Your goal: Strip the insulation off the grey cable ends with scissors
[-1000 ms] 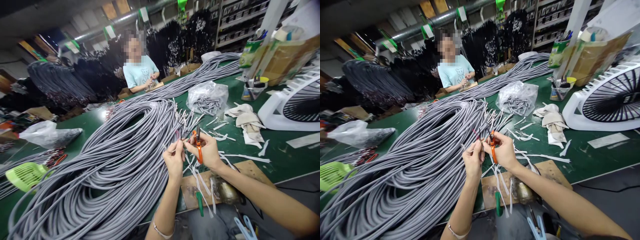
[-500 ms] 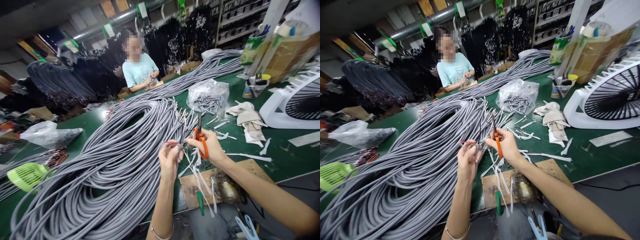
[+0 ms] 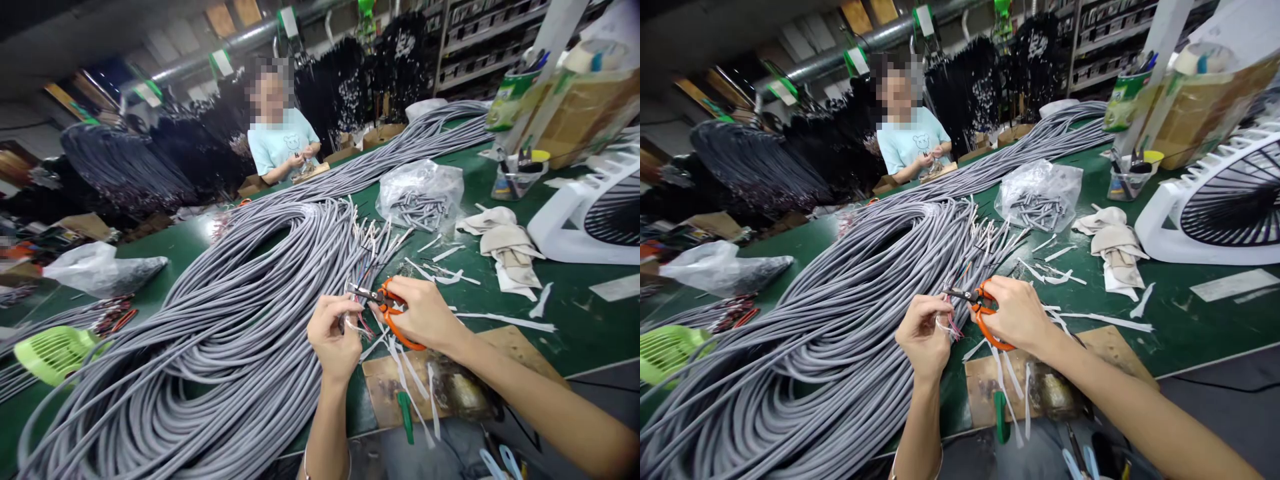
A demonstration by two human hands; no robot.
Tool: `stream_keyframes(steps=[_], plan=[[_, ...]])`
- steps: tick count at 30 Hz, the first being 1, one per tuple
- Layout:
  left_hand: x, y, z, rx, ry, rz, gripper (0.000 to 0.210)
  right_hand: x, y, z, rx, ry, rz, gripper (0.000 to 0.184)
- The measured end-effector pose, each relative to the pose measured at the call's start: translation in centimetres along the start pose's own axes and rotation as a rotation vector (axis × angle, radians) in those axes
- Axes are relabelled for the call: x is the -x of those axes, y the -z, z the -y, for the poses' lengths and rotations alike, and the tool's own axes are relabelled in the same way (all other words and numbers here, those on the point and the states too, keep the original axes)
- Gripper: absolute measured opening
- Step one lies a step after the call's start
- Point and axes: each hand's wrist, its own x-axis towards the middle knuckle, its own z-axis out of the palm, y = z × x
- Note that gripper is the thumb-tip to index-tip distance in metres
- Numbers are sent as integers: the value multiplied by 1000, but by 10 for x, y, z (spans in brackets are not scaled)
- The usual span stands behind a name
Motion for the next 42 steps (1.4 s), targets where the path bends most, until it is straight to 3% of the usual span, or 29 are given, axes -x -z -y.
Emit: stream_keyframes(steps=[9,12,15,17,20,22,25,30,35,37,39,42], plan=[[0,-5,1,107,105,-58,11,9,-5,4,174,39,43,16],[-1,-5,0,220,233,-41,6,8,-6,5,210,23,42,15],[-6,-5,3,347,372,-38,19,4,-5,0,191,6,50,23],[-10,-5,6,424,430,-45,23,-1,0,-9,179,-61,12,31],[-14,-5,4,532,517,-37,23,-11,13,-31,278,-311,-36,34],[-9,-2,-5,596,566,-14,22,-16,23,-47,390,-496,43,31],[16,11,-26,625,633,66,18,-18,35,-65,455,-585,184,28],[90,54,-44,422,803,225,13,-16,43,-69,435,-515,236,27],[151,94,-43,-80,858,367,13,-16,43,-69,408,-513,297,27],[161,99,-44,-170,853,335,17,-17,42,-71,392,-500,321,27],[158,97,-43,-202,810,220,19,-17,40,-73,378,-481,339,27],[130,82,-36,-390,528,38,17,-17,37,-73,363,-442,363,29]])
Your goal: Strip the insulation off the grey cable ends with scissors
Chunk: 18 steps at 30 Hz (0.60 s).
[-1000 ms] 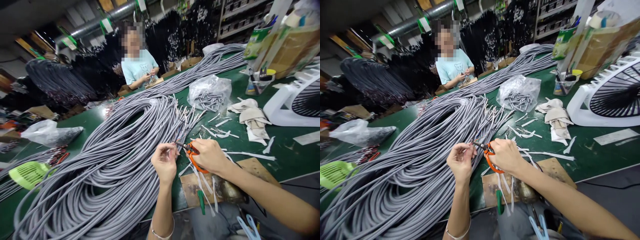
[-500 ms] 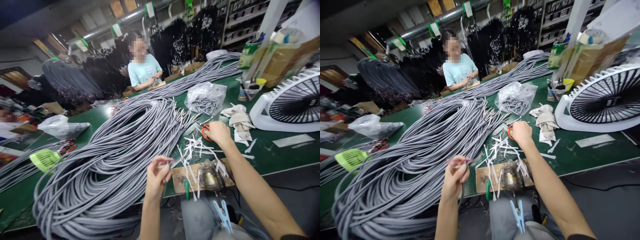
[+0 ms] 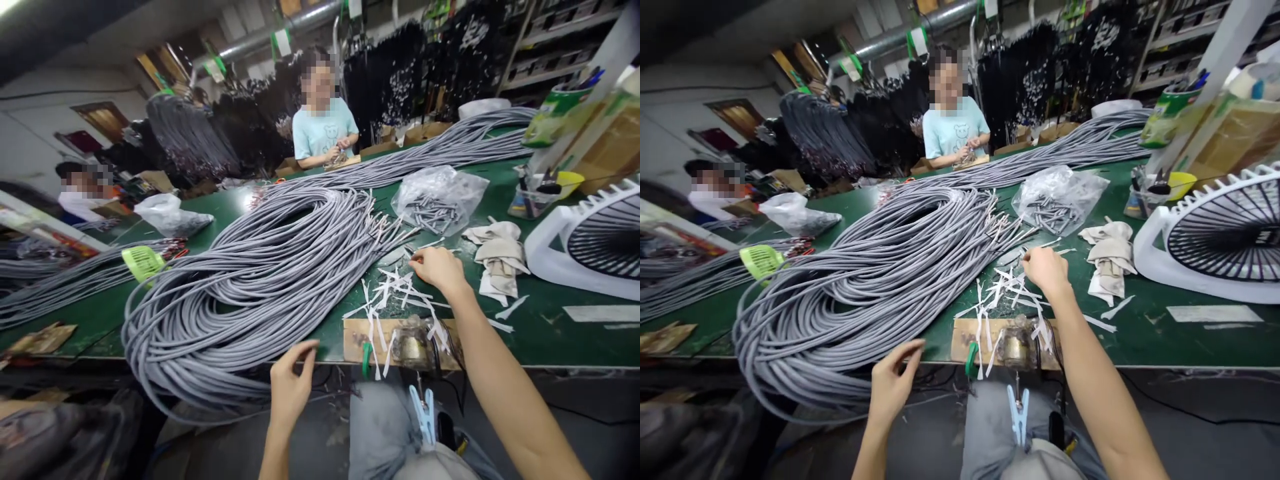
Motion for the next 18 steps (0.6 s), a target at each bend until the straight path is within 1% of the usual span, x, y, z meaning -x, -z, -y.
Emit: stream_keyframes(steps=[2,3,4,5,7,9,11,12,15,18], plan=[[-28,-9,-10,-169,-225,-163,17,1,-1,1,6,34,18,31],[-43,-13,-13,-271,-284,-248,18,1,-2,1,11,53,29,32],[-57,-15,-14,-379,-301,-304,19,2,-2,1,17,72,39,32],[-69,-16,-15,-460,-302,-314,17,2,-3,2,21,96,49,33],[-84,-16,-13,-509,-296,-311,9,2,-5,3,24,160,73,35],[-90,-12,-11,-549,-288,-304,10,1,-9,6,28,210,81,36],[-88,-6,-9,-590,-278,-286,16,1,-15,11,17,267,72,35],[-87,-1,-9,-610,-274,-268,16,1,-19,15,-6,304,47,34],[-81,17,-4,-654,-264,-203,16,4,-32,27,-74,441,13,29],[-76,35,5,-675,-240,-170,18,10,-45,38,-65,585,90,24]])
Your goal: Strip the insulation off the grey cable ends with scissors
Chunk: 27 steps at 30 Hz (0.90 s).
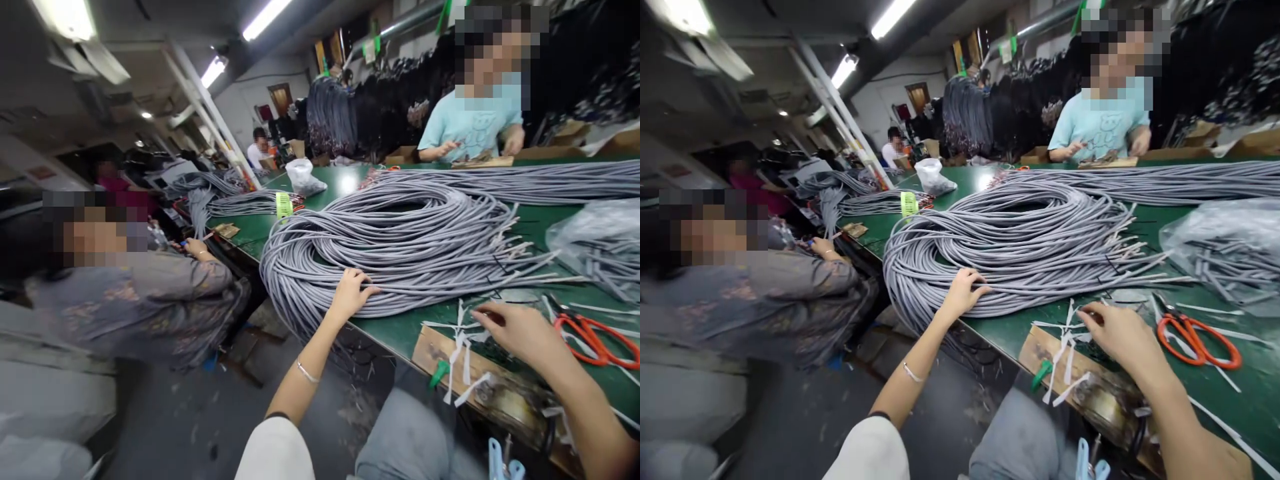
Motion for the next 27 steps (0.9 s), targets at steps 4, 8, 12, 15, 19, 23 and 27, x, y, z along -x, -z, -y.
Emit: stream_keyframes(steps=[4,8,12,15,19,23,27], plan=[[7,7,11,-19,9,22,18,1,-8,7,-2,99,63,22],[8,25,29,-56,23,32,21,1,-8,7,-31,139,51,24],[7,56,71,-94,99,124,29,3,-9,7,-4,199,66,27],[6,68,95,-118,108,227,21,4,-10,9,28,236,74,28],[5,66,96,-185,30,270,14,5,-6,14,34,264,103,26],[4,69,78,-257,-63,164,10,19,16,8,-21,201,32,23],[4,98,83,-287,-79,-131,14,49,41,-28,-23,-73,-179,24]])
